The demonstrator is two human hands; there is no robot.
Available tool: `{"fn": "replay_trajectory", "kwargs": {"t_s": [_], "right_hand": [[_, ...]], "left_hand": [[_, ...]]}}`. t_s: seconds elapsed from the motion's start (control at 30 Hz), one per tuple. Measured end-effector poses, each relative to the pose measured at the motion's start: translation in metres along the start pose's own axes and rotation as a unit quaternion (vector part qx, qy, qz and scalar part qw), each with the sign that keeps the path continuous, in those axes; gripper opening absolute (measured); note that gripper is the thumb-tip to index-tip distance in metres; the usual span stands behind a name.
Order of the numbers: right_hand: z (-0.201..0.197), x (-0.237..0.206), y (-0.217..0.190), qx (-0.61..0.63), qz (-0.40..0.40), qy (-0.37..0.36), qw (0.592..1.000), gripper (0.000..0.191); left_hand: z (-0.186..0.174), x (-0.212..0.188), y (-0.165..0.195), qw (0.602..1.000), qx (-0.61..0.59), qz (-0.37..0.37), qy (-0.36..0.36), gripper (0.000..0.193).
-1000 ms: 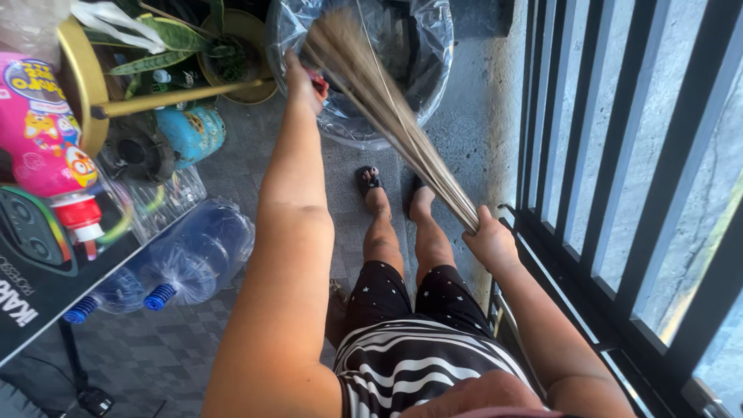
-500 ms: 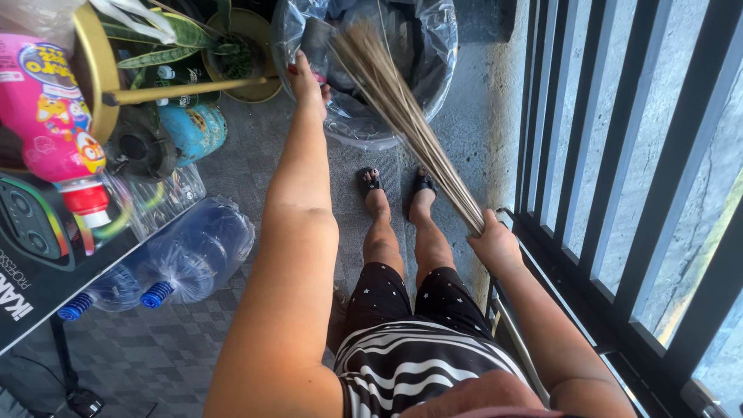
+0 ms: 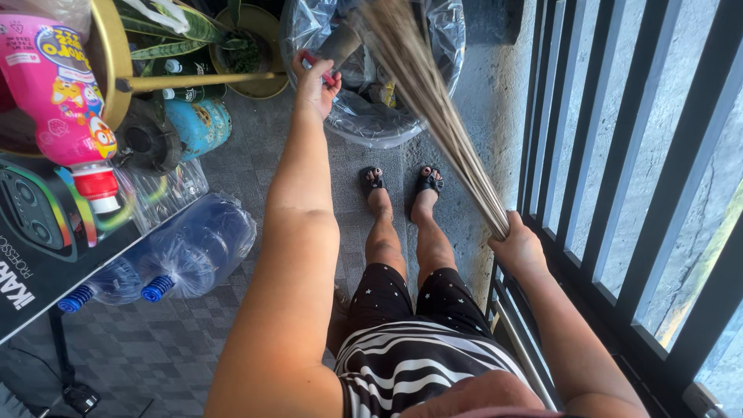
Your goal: The person empties a vacuum cleaner dust canister into a trash bin, tapping the canister against the bin edge and using a broom handle to dislodge debris. They then tap a cylindrical filter against the bin, handle the filter parts, and lift the lid off the vacuum canister.
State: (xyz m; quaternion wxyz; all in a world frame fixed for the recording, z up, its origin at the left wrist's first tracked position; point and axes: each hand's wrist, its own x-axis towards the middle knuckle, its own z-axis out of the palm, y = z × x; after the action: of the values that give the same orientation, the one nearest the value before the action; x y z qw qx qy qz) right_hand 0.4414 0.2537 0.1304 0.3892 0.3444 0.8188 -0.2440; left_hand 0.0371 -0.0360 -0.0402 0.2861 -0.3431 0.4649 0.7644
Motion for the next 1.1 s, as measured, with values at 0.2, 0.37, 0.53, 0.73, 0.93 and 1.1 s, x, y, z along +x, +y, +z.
{"fn": "replay_trajectory", "kwargs": {"t_s": [0.2, 0.37, 0.53, 0.73, 0.93, 1.1], "right_hand": [[0.001, 0.014, -0.013, -0.025, 0.011, -0.034, 0.999, 0.049], [0.005, 0.013, -0.004, 0.075, 0.025, -0.032, 0.996, 0.052], [0.011, 0.008, -0.005, 0.031, -0.015, -0.026, 0.999, 0.055], [-0.012, 0.017, -0.001, 0.02, 0.03, -0.025, 0.999, 0.055], [-0.008, 0.008, -0.013, 0.002, 0.006, -0.068, 0.998, 0.056], [-0.017, 0.023, -0.01, 0.002, 0.029, -0.059, 0.998, 0.056]], "left_hand": [[0.008, 0.008, -0.008, 0.968, 0.198, 0.153, 0.032, 0.07], [-0.003, -0.004, -0.017, 0.765, 0.494, 0.411, 0.056, 0.075], [-0.014, -0.016, -0.023, 0.556, 0.679, 0.478, -0.043, 0.072], [-0.042, -0.021, -0.024, 0.367, 0.756, 0.528, -0.118, 0.061], [-0.039, -0.019, -0.022, 0.357, 0.732, 0.56, -0.155, 0.046], [-0.034, -0.018, -0.017, 0.347, 0.725, 0.578, -0.142, 0.047]]}}
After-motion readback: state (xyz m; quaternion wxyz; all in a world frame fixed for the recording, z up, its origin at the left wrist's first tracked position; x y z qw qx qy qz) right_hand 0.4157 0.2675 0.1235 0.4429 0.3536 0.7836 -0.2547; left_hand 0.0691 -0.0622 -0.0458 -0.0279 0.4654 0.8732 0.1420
